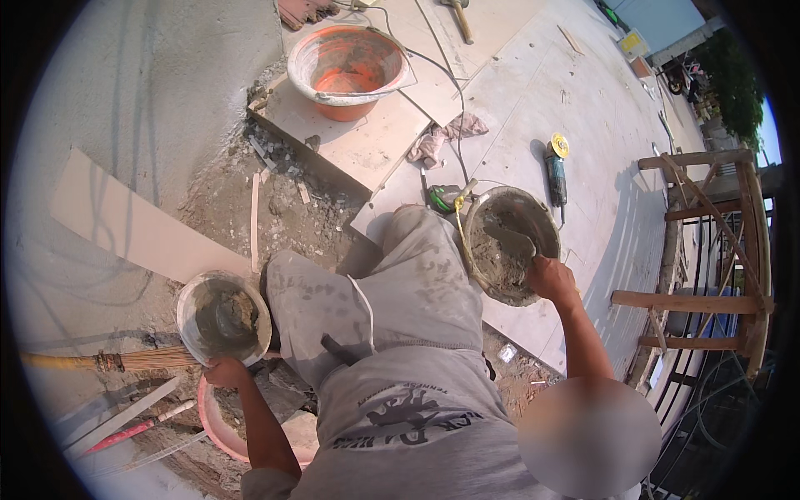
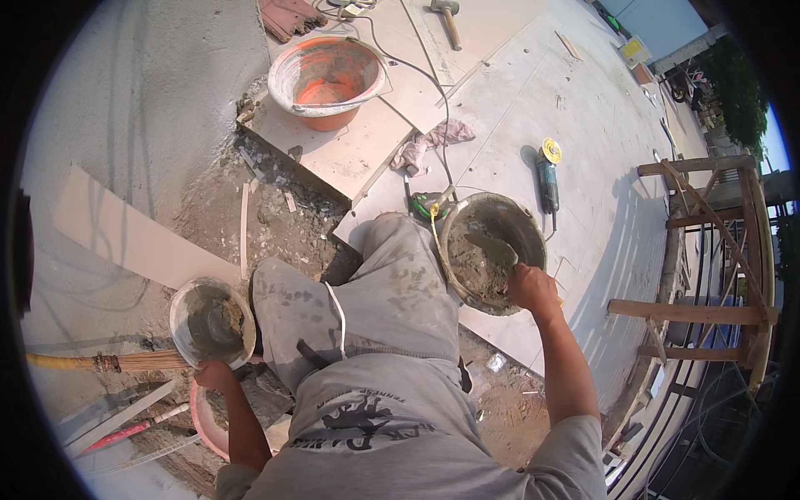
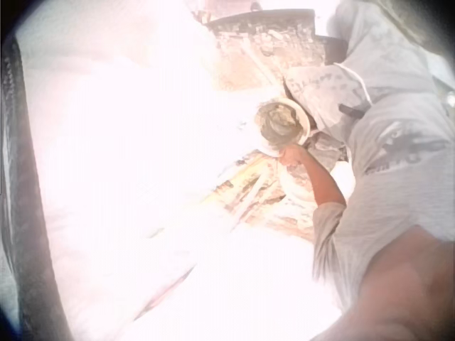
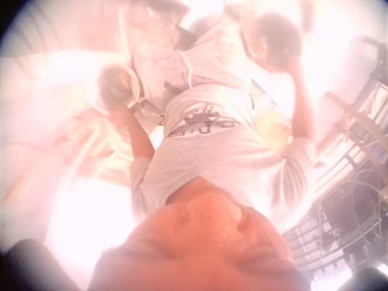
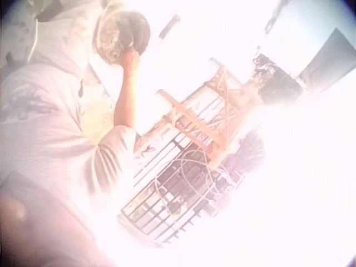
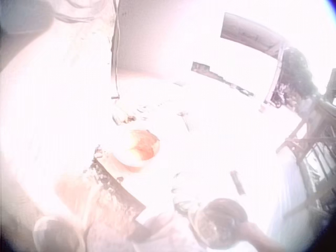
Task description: The person scoops cement from a bucket and spreads it onto a rectangular tile using a trowel. They then place the tile onto a prepared floor area and tap it with a rubber mallet to level it. The person repeats this process for multiple tiles.
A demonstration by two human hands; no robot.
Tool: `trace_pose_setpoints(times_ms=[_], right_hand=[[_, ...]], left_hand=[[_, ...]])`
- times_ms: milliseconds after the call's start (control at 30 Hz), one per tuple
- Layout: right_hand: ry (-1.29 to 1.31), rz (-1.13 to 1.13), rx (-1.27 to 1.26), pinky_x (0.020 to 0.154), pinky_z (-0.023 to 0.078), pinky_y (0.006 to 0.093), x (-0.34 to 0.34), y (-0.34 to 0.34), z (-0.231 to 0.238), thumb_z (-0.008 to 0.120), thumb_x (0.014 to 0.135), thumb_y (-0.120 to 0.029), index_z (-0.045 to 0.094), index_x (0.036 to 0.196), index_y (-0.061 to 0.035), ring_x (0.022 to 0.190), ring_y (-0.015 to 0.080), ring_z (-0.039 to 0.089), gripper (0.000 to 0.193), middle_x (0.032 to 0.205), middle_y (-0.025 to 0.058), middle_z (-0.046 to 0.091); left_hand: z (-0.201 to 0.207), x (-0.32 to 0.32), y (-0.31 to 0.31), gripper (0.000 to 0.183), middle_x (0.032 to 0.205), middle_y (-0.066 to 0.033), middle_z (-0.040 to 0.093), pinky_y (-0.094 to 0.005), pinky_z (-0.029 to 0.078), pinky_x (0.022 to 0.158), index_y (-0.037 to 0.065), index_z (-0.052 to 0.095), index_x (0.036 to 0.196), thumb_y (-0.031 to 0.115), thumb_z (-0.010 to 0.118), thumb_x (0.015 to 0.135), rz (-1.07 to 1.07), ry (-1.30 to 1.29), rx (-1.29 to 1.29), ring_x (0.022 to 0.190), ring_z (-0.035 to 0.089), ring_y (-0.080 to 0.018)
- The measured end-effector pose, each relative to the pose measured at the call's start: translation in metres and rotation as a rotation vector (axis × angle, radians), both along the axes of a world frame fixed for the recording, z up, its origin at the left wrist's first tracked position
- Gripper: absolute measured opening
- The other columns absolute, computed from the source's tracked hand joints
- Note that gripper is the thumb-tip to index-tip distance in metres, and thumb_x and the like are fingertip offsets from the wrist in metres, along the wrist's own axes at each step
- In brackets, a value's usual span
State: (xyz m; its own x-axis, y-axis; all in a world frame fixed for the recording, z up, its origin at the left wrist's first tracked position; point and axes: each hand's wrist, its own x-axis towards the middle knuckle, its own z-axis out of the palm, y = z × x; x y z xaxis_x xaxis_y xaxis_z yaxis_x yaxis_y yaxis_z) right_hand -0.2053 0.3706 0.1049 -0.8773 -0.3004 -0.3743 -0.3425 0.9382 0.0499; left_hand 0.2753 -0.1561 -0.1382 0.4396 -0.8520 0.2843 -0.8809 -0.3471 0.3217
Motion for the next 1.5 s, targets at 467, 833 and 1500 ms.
trace_pose_setpoints(times_ms=[467,833,1500], right_hand=[[-0.192,0.251,0.096,0.080,0.055,0.0421,-0.027,0.013,-0.026,0.053,0.086,-0.023,0.073,0.088,-0.0072,0.089,0.0360,0.070,0.026,0.092,0.0168,0.072],[0.013,0.213,0.199,0.070,0.056,0.0423,-0.035,0.016,-0.022,0.056,0.080,-0.022,0.073,0.077,-0.0097,0.080,0.0316,0.071,0.021,0.082,0.0157,0.072],[-0.380,0.003,-0.480,0.050,0.044,0.0373,-0.017,0.043,-0.029,0.060,0.087,-0.033,0.065,0.074,0.0025,0.052,0.0216,0.056,0.038,0.057,0.0120,0.057]], left_hand=[[0.000,-0.001,-0.003,0.047,0.098,-0.0320,0.059,-0.0615,0.045,0.082,-0.012,0.052,0.101,0.034,0.047,0.095,-0.027,-0.023,-0.107,0.093,0.059,-0.0503],[0.003,-0.005,-0.009,0.048,0.098,-0.0328,0.059,-0.0586,0.048,0.082,-0.013,0.055,0.098,0.035,0.048,0.095,0.045,0.036,-0.055,0.093,0.060,-0.0494],[0.029,-0.024,0.010,0.045,0.097,-0.0306,0.058,-0.0585,0.047,0.080,-0.011,0.054,0.099,0.033,0.046,0.095,0.021,0.055,0.023,0.091,0.059,-0.0487]])
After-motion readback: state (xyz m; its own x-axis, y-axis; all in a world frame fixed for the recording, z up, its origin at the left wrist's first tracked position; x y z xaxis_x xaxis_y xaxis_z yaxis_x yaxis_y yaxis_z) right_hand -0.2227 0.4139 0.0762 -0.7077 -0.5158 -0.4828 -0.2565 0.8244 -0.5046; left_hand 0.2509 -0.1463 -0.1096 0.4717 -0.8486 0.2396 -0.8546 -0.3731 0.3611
